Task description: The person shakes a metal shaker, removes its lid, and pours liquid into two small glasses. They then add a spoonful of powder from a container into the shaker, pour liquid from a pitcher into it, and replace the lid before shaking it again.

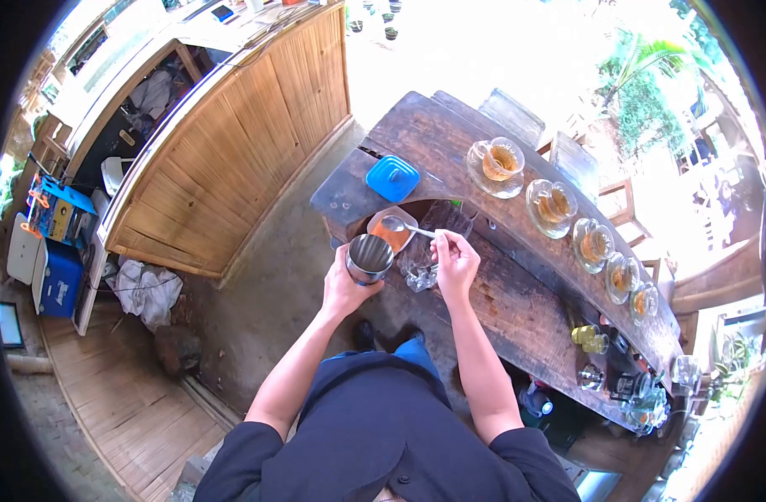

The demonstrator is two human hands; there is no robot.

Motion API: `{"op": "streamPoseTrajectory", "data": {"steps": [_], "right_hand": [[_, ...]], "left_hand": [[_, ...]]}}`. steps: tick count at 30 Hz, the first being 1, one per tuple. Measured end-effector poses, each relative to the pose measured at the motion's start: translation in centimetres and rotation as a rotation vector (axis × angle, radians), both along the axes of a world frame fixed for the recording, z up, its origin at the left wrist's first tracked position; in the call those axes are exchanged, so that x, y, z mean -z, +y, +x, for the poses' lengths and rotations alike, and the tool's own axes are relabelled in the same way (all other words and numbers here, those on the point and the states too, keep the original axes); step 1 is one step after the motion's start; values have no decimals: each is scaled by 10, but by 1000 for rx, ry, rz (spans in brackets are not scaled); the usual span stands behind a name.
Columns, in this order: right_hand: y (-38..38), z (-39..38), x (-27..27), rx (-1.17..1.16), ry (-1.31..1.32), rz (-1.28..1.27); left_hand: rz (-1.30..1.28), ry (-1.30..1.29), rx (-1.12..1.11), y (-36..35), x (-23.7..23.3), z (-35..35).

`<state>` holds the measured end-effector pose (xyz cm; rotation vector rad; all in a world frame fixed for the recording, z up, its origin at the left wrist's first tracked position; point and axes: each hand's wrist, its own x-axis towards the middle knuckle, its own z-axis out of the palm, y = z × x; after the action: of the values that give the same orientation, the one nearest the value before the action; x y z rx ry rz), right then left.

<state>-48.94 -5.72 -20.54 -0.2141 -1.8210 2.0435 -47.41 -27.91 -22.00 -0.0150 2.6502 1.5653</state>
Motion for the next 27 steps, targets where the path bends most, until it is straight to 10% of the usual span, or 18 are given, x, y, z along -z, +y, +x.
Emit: {"op": "streamPoseTrajectory", "data": {"steps": [14,27], "right_hand": [[-19,-35,-7,297,200,955],[-24,-112,-34,-132,82,1193]], "left_hand": [[9,-37,-22,-6,-8,15],[62,-3,-43,-14,-5,21]]}}
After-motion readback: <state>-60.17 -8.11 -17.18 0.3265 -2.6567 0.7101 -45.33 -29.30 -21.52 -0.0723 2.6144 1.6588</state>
